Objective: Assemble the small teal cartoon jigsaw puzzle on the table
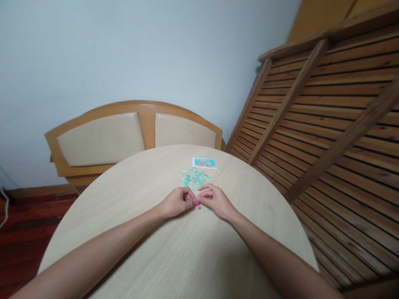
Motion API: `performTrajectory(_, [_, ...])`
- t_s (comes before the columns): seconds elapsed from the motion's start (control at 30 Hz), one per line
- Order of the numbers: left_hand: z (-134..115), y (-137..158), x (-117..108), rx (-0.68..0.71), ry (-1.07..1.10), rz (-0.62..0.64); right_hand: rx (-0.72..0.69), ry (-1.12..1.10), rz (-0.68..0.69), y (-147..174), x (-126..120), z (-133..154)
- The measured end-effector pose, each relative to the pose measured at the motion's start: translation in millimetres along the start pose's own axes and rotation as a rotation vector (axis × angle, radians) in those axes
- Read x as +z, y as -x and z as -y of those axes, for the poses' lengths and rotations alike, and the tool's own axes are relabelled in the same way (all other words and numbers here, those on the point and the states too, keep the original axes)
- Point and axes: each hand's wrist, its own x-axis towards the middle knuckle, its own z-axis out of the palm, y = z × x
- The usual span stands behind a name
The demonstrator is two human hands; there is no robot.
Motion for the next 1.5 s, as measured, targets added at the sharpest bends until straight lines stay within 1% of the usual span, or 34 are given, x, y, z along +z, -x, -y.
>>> performTrajectory(0.1, [2, 1, 1, -0.035, -0.066, -0.006, -0.007, 0.019, 0.017, 0, 1, -1])
performTrajectory(0.17, [4, 1, 1, -0.056, -0.121, -0.030, -0.036, 0.087, 0.015, 1, -1, 1])
performTrajectory(0.27, [9, 1, 0, -0.079, -0.169, -0.056, -0.163, 0.357, 0.041, 3, -9, 7])
performTrajectory(0.37, [12, 2, 0, -0.090, -0.215, -0.057, -0.339, 0.618, 0.167, 6, -17, 14])
performTrajectory(0.47, [12, 3, 0, -0.101, -0.266, -0.058, -0.419, 0.720, 0.235, 7, -22, 15])
performTrajectory(0.57, [10, 4, 2, -0.111, -0.321, -0.058, -0.432, 0.789, 0.224, 7, -24, 10])
performTrajectory(0.7, [3, 5, 4, -0.135, -0.415, -0.063, -0.446, 0.851, 0.214, 7, -24, 8])
performTrajectory(0.83, [-4, 7, 6, -0.164, -0.524, -0.078, -0.443, 0.875, 0.231, 8, -24, 14])
performTrajectory(1.1, [-9, 9, 7, -0.192, -0.668, -0.110, -0.432, 0.894, 0.260, 11, -25, 21])
performTrajectory(1.3, [-10, 9, 9, -0.194, -0.688, -0.108, -0.432, 0.895, 0.284, 10, -25, 22])
performTrajectory(1.5, [-8, 9, 9, -0.150, -0.674, -0.126, -0.446, 0.879, 0.287, 11, -25, 23])
